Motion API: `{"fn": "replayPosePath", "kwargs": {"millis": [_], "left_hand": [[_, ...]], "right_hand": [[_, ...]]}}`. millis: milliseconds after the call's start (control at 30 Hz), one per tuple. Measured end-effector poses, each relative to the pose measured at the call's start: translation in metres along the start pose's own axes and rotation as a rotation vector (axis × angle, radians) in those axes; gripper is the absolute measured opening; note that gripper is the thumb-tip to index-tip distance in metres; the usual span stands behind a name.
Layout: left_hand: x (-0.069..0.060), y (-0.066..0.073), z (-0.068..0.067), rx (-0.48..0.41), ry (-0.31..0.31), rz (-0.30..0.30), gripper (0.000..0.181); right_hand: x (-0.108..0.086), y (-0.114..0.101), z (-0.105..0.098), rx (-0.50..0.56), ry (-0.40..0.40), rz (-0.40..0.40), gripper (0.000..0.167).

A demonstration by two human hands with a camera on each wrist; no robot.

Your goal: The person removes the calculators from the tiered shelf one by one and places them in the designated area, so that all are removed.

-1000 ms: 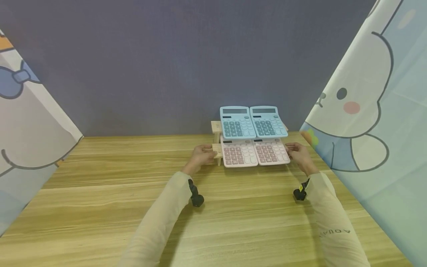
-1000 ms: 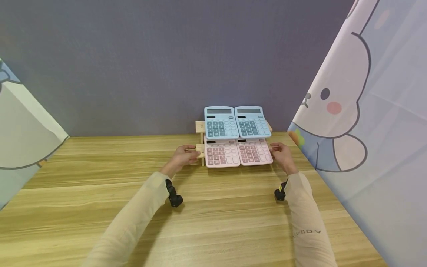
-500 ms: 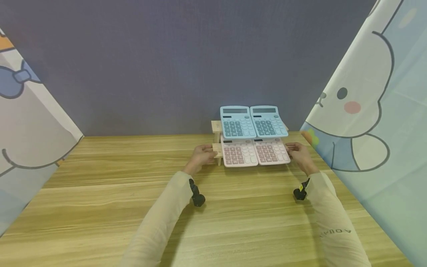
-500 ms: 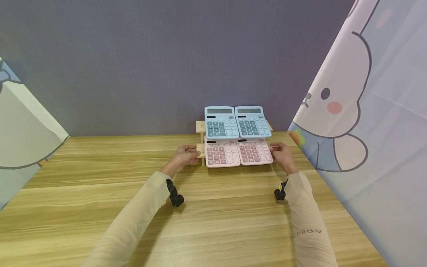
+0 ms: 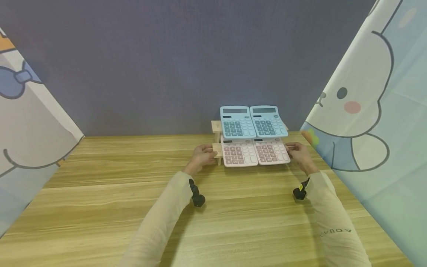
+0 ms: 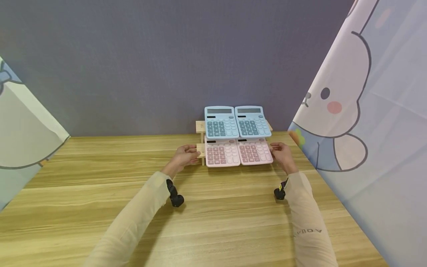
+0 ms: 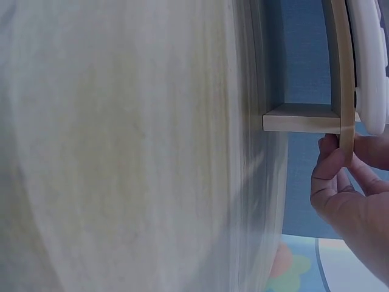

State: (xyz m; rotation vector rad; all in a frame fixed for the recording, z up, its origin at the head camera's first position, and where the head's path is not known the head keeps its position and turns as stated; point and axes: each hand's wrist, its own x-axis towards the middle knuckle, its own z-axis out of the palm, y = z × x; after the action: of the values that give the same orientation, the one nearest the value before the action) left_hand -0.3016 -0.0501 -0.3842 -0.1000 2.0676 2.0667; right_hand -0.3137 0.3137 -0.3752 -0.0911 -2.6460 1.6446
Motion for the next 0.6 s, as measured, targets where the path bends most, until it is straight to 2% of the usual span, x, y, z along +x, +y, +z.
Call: {"fn": "replayPosePath", "kwargs": {"millis": [367,600], "left_hand": [[0.003,-0.0013,0.0032,-0.013,0.002,-0.001,0.047],[0.0012,-0.0007,0.0026,-0.025,0.006,0.008,0.046]], "right_hand": [[0.0028,-0.0001,-0.0022,0.003,-0.012,0.033,0.042],[0.0033,-0.001,-0.0025,-0.017,-0.023,0.015,0.042]]}}
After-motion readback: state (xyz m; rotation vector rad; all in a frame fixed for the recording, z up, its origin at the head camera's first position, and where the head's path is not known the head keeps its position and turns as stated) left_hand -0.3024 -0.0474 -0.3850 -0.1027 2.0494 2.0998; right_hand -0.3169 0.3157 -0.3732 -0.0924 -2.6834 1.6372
